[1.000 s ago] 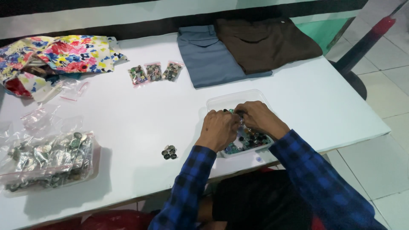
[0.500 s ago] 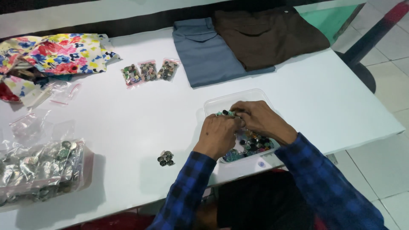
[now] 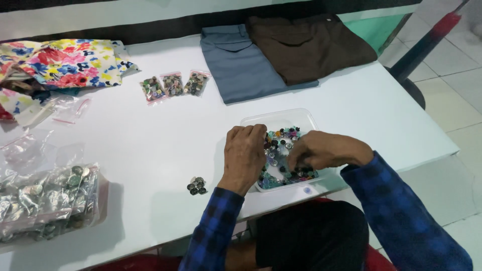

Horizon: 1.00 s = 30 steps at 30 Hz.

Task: Sorting and inspecting small buttons from a plastic container on a white table

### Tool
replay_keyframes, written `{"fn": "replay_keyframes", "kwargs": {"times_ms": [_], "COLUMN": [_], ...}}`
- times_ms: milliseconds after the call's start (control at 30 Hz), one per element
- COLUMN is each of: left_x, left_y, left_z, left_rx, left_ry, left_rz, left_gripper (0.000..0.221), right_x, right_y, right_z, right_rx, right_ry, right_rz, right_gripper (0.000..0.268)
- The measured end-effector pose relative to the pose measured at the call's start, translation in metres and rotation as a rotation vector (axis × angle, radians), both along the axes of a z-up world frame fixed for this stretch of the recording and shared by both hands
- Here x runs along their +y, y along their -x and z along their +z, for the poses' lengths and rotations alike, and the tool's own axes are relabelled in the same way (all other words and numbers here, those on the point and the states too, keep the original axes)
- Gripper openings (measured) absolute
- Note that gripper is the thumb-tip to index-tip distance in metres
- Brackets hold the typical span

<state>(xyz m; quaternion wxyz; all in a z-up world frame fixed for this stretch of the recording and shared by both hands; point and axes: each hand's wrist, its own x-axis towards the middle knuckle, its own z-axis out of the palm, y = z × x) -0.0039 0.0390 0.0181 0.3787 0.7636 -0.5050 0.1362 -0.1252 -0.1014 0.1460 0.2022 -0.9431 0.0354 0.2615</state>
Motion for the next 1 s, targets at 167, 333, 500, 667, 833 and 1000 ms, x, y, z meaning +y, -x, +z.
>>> {"fn": "replay_keyframes", "kwargs": {"times_ms": [167,333,500,667,833,1000], "left_x": [0.0,0.004,-0.003,-0.001,-0.002,0.003], "left_y": [0.006,0.009,0.004,0.005,0.005,0.005], "left_z": [0.002,-0.003,-0.014,-0.016,-0.016,-0.002], "left_rx": [0.044,-0.013,0.067,0.033,0.013,-0.02], "left_ry": [0.04,0.043,0.002,-0.005,-0.052,-0.137], "left_rz": [0.016,0.061,0.072,0.089,0.111,0.055], "left_gripper": [0.015,0.019,0.023,0.022,0.023,0.016], "right_x": [0.0,0.007,0.028,0.003,-0.023,-0.015], "right_y": [-0.018,-0.01,-0.008,-0.004,-0.013,-0.024], "right_z": [-0.033,-0.017,-0.045,-0.032,-0.069,-0.102], "right_rx": [-0.017,-0.254,-0.074,-0.251,-0.359,-0.374], "right_ry": [0.05,0.037,-0.152,-0.046,0.11,0.225], "right_rz": [-0.008,-0.111,0.099,-0.13,-0.173,-0.043], "right_gripper": [0.036,0.036,0.033,0.032,0.031,0.031]}}
